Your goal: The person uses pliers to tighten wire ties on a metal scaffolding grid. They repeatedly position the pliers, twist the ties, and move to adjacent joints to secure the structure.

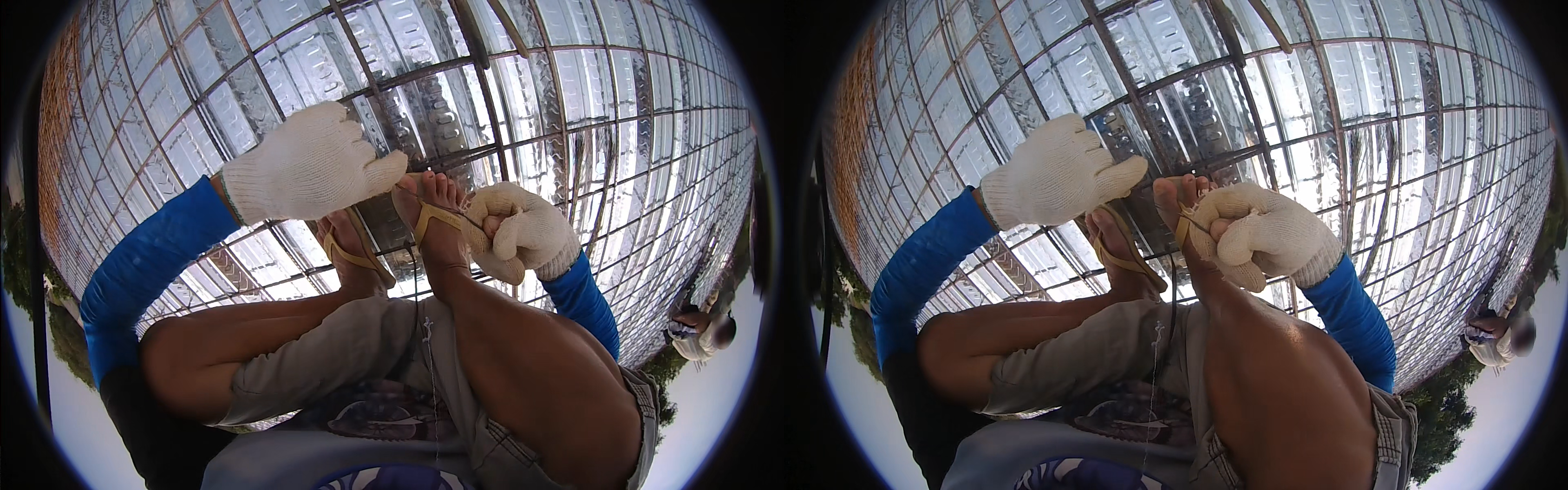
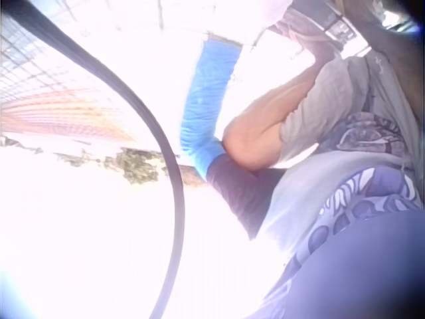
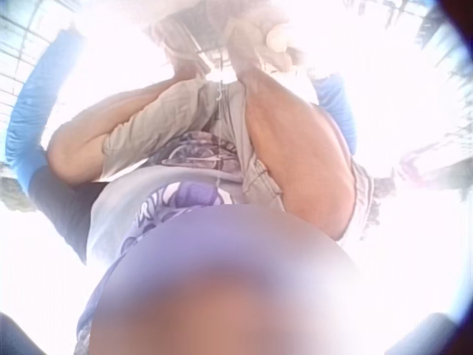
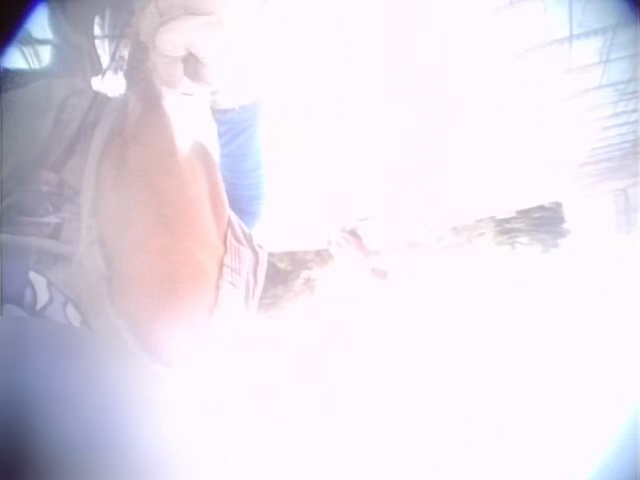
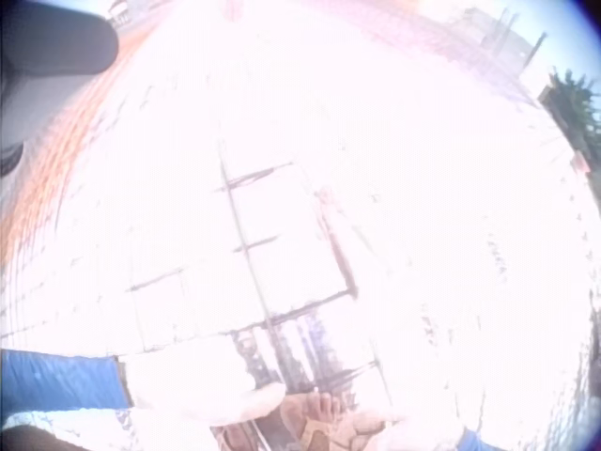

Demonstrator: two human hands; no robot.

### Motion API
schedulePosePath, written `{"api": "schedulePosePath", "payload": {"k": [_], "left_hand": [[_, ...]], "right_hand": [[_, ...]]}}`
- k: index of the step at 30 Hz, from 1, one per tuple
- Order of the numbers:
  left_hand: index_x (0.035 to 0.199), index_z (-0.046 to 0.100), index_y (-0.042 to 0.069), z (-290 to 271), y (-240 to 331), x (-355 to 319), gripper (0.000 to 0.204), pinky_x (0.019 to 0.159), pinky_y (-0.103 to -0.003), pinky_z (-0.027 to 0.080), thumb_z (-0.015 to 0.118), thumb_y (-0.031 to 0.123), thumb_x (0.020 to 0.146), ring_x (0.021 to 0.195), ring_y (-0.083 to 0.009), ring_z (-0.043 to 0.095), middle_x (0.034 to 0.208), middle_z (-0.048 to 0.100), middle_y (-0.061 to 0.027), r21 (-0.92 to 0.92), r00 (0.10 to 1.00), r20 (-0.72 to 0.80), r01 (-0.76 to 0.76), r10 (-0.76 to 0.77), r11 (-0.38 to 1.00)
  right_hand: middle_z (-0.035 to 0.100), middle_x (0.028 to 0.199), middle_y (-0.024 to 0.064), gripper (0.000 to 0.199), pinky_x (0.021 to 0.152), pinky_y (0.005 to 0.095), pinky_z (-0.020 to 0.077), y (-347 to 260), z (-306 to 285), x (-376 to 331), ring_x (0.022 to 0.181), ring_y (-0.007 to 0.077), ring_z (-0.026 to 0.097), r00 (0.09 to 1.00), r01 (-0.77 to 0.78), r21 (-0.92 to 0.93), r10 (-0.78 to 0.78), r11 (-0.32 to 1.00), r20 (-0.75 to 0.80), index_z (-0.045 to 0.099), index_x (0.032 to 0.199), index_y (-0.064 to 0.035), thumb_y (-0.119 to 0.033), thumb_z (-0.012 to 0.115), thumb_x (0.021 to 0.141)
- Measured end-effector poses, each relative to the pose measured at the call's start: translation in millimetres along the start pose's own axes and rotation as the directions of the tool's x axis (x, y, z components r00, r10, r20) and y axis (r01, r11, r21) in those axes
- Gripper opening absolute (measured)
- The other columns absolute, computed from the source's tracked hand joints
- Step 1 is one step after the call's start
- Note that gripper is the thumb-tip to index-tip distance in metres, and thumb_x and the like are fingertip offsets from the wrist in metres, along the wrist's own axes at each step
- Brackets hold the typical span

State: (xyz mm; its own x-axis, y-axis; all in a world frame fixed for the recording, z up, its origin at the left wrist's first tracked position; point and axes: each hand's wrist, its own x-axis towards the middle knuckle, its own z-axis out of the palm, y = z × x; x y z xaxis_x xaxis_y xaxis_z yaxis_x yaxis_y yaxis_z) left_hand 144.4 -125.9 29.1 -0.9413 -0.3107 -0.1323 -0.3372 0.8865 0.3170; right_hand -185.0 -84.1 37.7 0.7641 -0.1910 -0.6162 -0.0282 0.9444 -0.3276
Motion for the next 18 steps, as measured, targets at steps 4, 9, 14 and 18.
{"api": "schedulePosePath", "payload": {"k": [4,9,14,18], "left_hand": [[0.123,0.072,0.017,-3,9,4,0.036,0.062,-0.042,0.05,0.074,0.023,0.088,0.066,-0.0283,0.068,0.068,0.065,-0.0056,-0.23,0.976,0.038,0.218,-0.215,0.949],[0.109,0.073,0.018,8,5,7,0.021,0.06,-0.045,0.05,0.075,0.023,0.089,0.064,-0.0335,0.068,0.066,0.065,-0.0093,-0.285,0.918,0.157,0.395,-0.364,0.873],[0.107,0.067,0.017,25,-1,-16,0.015,0.057,-0.045,0.054,0.07,0.026,0.095,0.061,-0.0324,0.071,0.067,0.068,-0.0086,-0.148,0.994,0.062,0.099,-0.091,0.984],[0.107,0.068,0.017,17,10,-14,0.014,0.06,-0.048,0.054,0.069,0.028,0.098,0.066,-0.0345,0.071,0.069,0.068,-0.0106,-0.289,0.957,0.215,0.252,-0.194,0.924]], "right_hand": [[0.068,0.093,0.0046,0.028,0.067,0.0253,0.0553,2,-7,6,0.075,0.0111,0.067,0.908,0.286,0.115,-0.231,0.951,-0.351,0.067,0.115,0.0062,-0.015,0.066,0.097],[0.065,0.078,0.0037,0.024,0.058,0.0265,0.0509,5,7,34,0.063,0.0106,0.062,0.884,-0.044,-0.595,-0.246,0.802,-0.397,0.071,0.111,0.0041,-0.014,0.068,0.095],[0.068,0.08,0.0058,0.02,0.057,0.0269,0.0498,15,12,27,0.063,0.0105,0.062,0.957,0.226,-0.608,-0.289,0.762,-0.006,0.075,0.104,0.0038,-0.009,0.072,0.089],[0.069,0.087,0.0052,0.023,0.075,0.03,0.0548,-13,22,6,0.078,0.0121,0.064,0.952,-0.043,-0.356,-0.07,0.933,-0.3,0.073,0.108,0.0041,-0.009,0.071,0.09]]}}
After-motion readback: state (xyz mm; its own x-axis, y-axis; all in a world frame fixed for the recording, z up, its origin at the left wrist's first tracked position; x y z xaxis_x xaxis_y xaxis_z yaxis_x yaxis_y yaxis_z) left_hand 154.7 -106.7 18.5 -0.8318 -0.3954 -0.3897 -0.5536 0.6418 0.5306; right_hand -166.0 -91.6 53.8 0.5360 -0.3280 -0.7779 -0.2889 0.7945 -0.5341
